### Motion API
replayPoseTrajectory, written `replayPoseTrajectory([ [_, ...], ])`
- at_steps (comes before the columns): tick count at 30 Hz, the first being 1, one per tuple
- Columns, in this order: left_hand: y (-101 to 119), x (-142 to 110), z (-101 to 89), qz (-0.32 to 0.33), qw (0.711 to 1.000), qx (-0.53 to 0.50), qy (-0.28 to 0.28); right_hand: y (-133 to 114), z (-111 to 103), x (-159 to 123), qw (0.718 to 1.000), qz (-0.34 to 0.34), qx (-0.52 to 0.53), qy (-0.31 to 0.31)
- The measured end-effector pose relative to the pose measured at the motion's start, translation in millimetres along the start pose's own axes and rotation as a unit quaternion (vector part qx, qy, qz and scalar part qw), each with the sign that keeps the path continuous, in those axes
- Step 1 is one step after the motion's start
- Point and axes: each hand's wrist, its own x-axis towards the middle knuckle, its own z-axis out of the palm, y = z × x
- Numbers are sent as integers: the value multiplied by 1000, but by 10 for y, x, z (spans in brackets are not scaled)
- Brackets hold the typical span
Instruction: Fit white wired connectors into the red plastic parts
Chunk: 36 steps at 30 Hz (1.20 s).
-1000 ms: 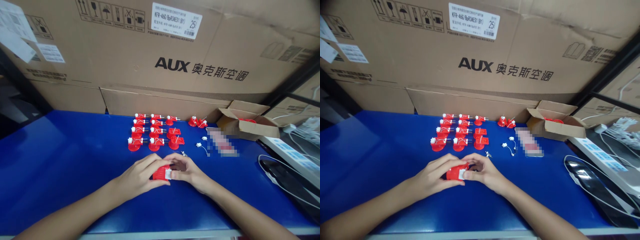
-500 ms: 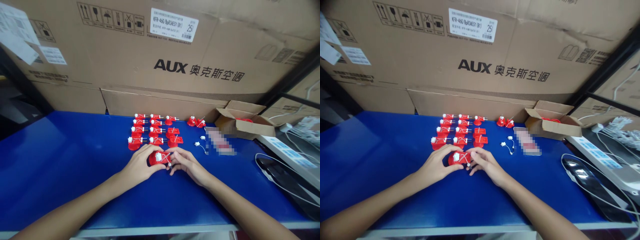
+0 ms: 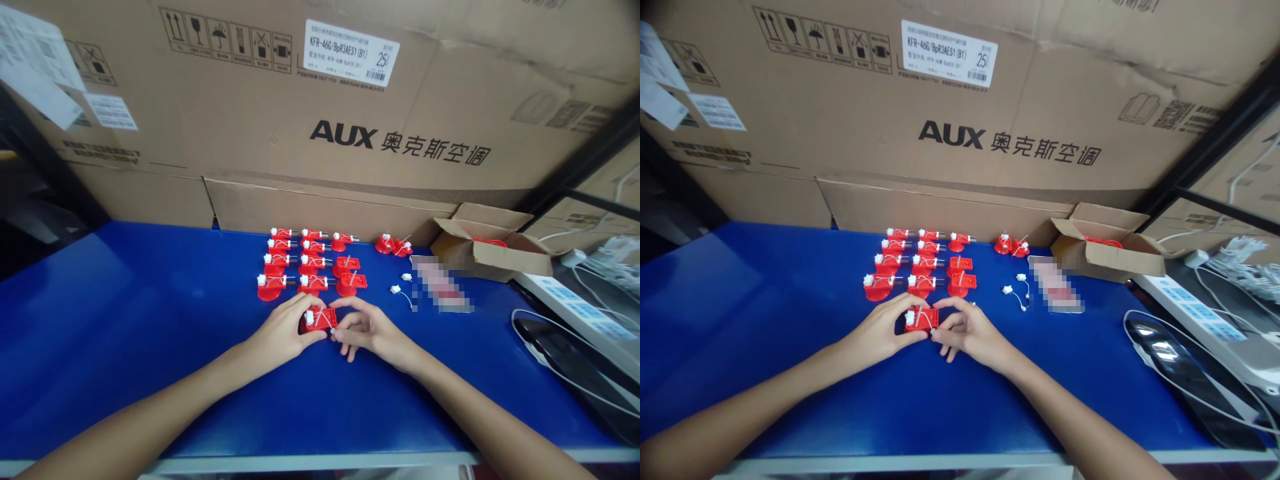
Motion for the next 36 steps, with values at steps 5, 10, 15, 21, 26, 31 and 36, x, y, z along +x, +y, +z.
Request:
replayPoseTrajectory([
  [5,-2,-8,3,5,1000,0,1,61,-20,25,1000,-4,-2,-19],
  [10,13,-16,-4,18,1000,0,10,68,-44,16,1000,-14,-14,-24],
  [15,25,-19,-5,22,1000,2,9,-38,-46,-25,1000,-14,-23,-1],
  [21,20,-20,-5,22,1000,0,9,-67,-64,-16,998,-27,-32,39],
  [26,16,-15,-4,26,1000,0,13,-35,-63,-16,996,42,-79,13],
  [31,12,-18,-3,25,1000,2,14,-61,-26,-34,992,92,-89,-9],
  [36,17,-24,3,17,1000,5,14,-79,-26,-30,997,55,-61,-5],
])
